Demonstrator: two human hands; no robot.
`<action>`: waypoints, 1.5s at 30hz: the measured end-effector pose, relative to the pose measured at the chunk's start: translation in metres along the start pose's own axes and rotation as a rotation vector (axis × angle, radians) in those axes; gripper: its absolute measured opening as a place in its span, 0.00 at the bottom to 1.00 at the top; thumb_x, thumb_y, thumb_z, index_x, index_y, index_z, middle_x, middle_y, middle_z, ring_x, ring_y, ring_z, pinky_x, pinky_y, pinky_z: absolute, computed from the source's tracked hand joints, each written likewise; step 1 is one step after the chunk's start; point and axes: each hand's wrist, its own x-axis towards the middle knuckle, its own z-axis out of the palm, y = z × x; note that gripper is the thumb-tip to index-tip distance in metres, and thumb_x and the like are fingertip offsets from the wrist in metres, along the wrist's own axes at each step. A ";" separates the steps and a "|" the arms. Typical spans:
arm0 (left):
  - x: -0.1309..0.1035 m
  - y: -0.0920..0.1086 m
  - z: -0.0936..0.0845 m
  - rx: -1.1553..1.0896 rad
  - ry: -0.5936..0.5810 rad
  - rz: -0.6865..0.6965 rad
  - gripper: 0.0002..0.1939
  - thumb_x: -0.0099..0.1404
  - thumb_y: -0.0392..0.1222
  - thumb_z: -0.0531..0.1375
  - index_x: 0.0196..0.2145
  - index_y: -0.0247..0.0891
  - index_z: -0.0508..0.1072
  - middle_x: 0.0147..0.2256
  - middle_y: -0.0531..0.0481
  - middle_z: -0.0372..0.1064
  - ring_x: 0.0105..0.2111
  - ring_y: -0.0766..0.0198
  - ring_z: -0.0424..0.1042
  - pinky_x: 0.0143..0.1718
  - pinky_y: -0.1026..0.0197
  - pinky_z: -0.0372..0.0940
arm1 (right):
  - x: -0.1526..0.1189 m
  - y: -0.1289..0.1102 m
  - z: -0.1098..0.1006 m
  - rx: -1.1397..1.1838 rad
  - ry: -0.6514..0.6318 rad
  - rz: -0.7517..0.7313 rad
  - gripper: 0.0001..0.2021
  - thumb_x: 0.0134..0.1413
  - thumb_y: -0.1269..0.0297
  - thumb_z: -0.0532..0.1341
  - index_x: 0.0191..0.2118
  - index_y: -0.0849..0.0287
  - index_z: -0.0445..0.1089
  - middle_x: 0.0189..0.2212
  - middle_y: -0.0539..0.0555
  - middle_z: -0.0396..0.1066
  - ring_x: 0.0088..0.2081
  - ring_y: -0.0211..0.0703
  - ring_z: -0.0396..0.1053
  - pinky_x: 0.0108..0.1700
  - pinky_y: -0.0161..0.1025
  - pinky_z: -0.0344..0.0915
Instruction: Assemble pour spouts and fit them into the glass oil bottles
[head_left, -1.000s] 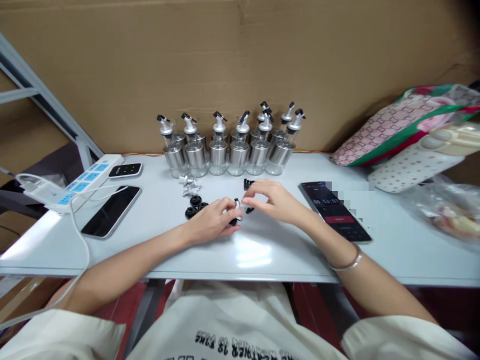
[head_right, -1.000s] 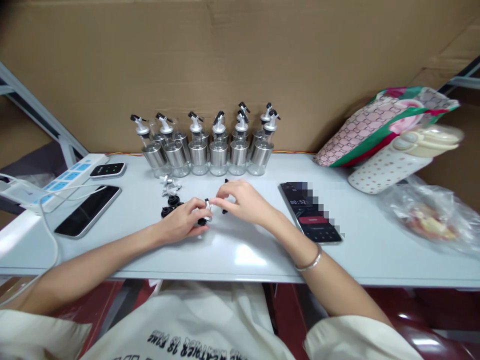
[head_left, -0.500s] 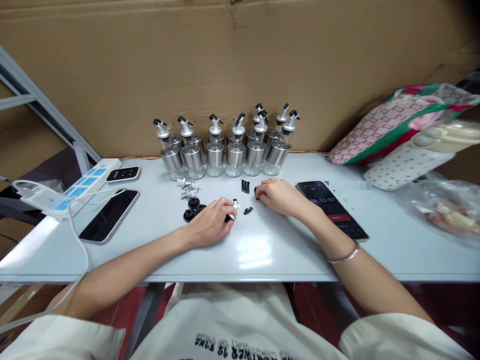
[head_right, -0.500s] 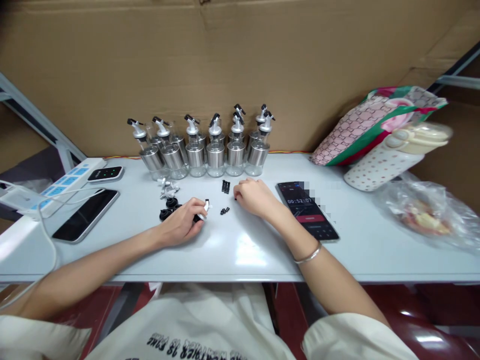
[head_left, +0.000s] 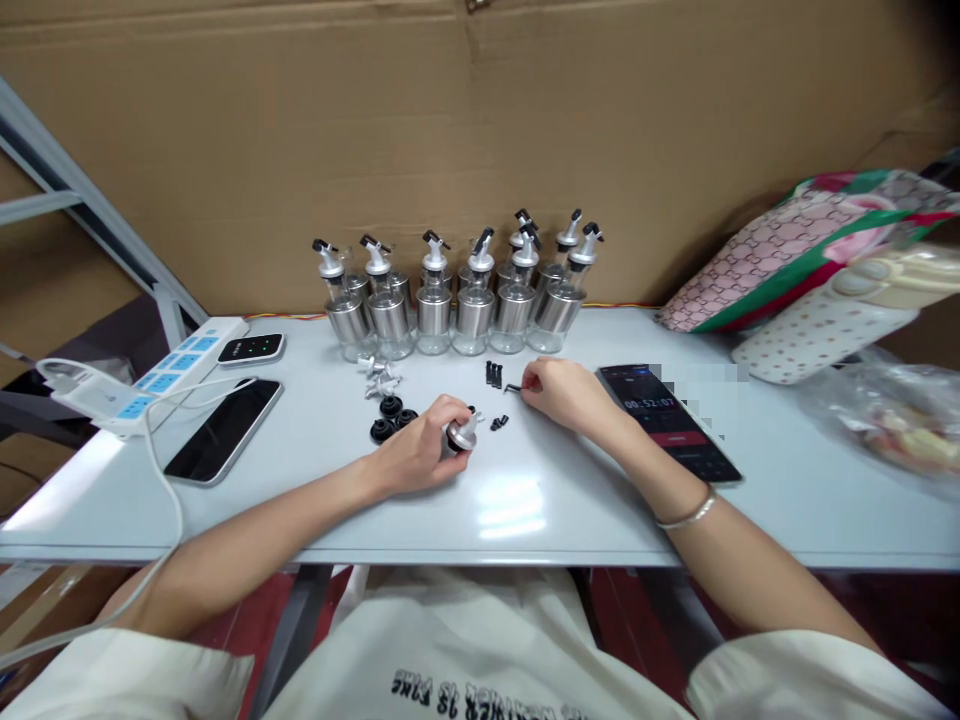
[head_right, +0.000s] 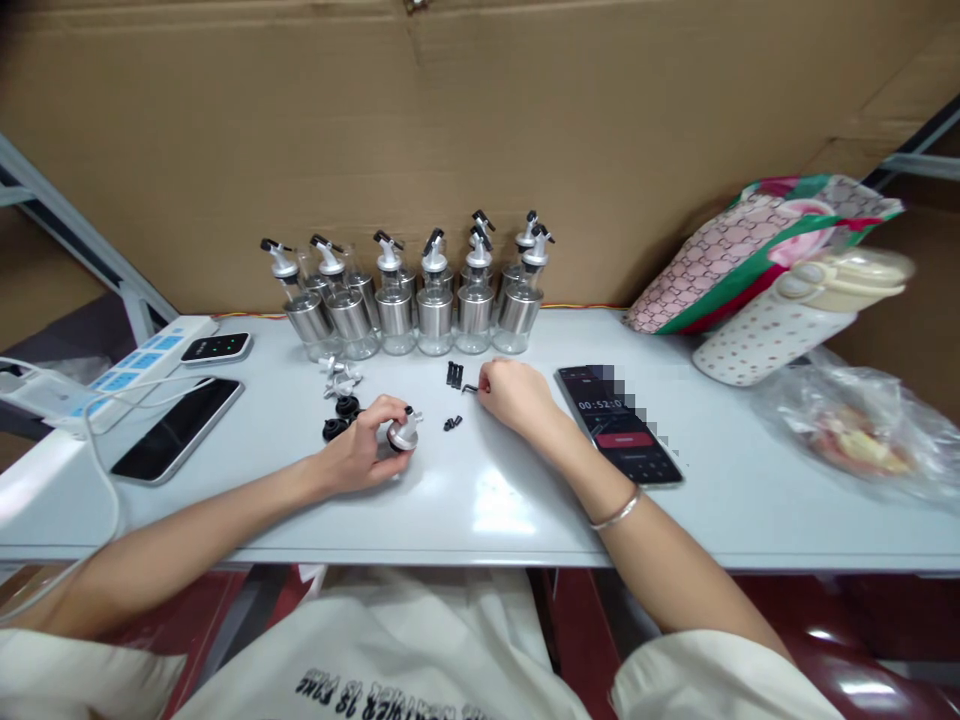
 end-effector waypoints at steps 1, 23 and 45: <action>-0.001 0.000 0.000 -0.009 -0.009 -0.015 0.28 0.58 0.29 0.53 0.54 0.39 0.47 0.39 0.46 0.57 0.36 0.64 0.62 0.35 0.61 0.64 | 0.001 0.000 0.000 0.035 0.037 0.000 0.05 0.50 0.72 0.58 0.30 0.61 0.71 0.35 0.58 0.74 0.35 0.48 0.70 0.32 0.37 0.56; -0.004 0.003 -0.002 -0.085 -0.155 -0.420 0.46 0.52 0.35 0.53 0.66 0.37 0.36 0.28 0.57 0.68 0.23 0.69 0.61 0.31 0.66 0.61 | -0.025 -0.049 0.007 1.415 -0.125 -0.198 0.13 0.40 0.58 0.69 0.27 0.60 0.67 0.21 0.47 0.67 0.23 0.34 0.63 0.29 0.34 0.60; 0.005 0.007 -0.006 0.048 -0.223 -0.541 0.35 0.54 0.39 0.55 0.59 0.34 0.53 0.24 0.58 0.62 0.27 0.64 0.62 0.41 0.60 0.59 | -0.025 -0.051 0.012 1.359 -0.160 -0.176 0.17 0.37 0.55 0.71 0.26 0.60 0.66 0.22 0.47 0.67 0.25 0.35 0.63 0.31 0.35 0.60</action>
